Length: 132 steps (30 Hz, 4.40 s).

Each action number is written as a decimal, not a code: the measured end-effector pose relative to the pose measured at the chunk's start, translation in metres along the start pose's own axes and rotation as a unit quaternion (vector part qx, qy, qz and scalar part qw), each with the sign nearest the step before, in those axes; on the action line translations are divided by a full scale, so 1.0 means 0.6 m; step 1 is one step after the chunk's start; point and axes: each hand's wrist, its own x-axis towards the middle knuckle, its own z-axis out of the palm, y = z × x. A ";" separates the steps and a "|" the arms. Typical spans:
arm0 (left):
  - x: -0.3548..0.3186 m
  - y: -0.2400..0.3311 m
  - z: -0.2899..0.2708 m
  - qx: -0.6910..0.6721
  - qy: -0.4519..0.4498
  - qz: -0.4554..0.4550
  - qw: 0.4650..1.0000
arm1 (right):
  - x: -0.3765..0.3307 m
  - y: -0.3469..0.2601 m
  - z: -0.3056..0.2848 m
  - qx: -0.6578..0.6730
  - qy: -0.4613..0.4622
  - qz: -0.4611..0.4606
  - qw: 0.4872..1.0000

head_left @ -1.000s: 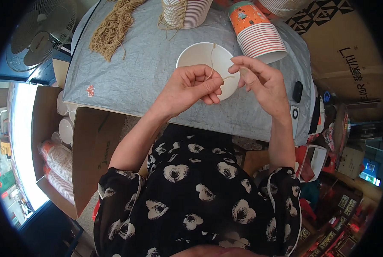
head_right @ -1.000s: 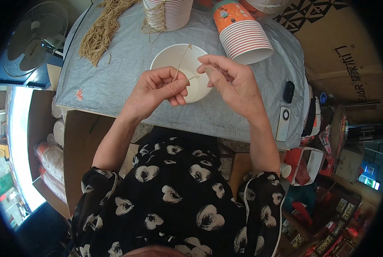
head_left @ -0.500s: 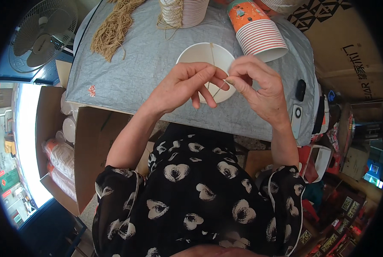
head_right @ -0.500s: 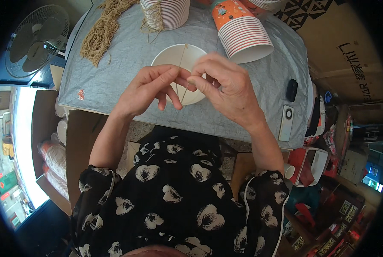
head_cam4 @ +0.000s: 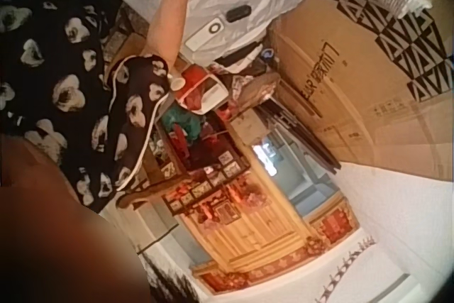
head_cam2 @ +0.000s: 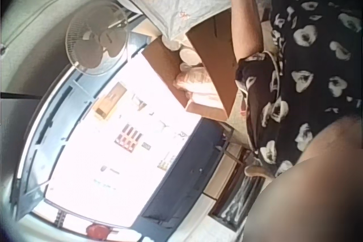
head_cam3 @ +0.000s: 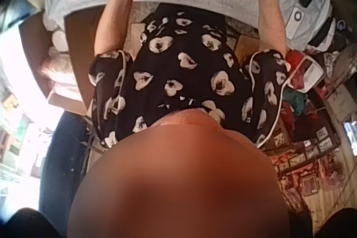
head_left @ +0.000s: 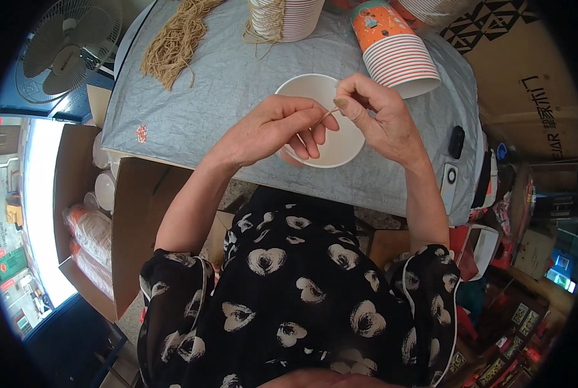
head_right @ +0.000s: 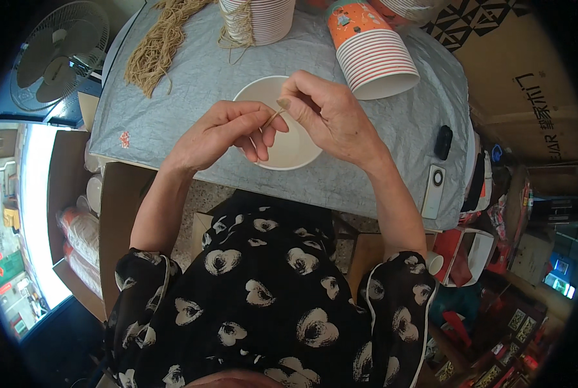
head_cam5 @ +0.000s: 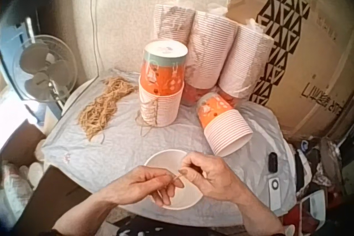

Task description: Tie strings to paper cups to create handles.

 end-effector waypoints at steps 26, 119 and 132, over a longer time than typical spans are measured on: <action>0.013 -0.084 -0.040 -0.163 0.166 0.065 0.970 | 0.065 0.026 -0.002 0.080 -0.111 0.151 0.979; 0.021 -0.092 0.023 -0.098 0.257 0.090 0.957 | -0.036 0.049 0.110 0.084 0.169 0.081 0.979; 0.021 -0.095 0.027 -0.068 0.272 0.101 0.954 | -0.034 0.044 0.107 0.245 0.185 0.194 0.932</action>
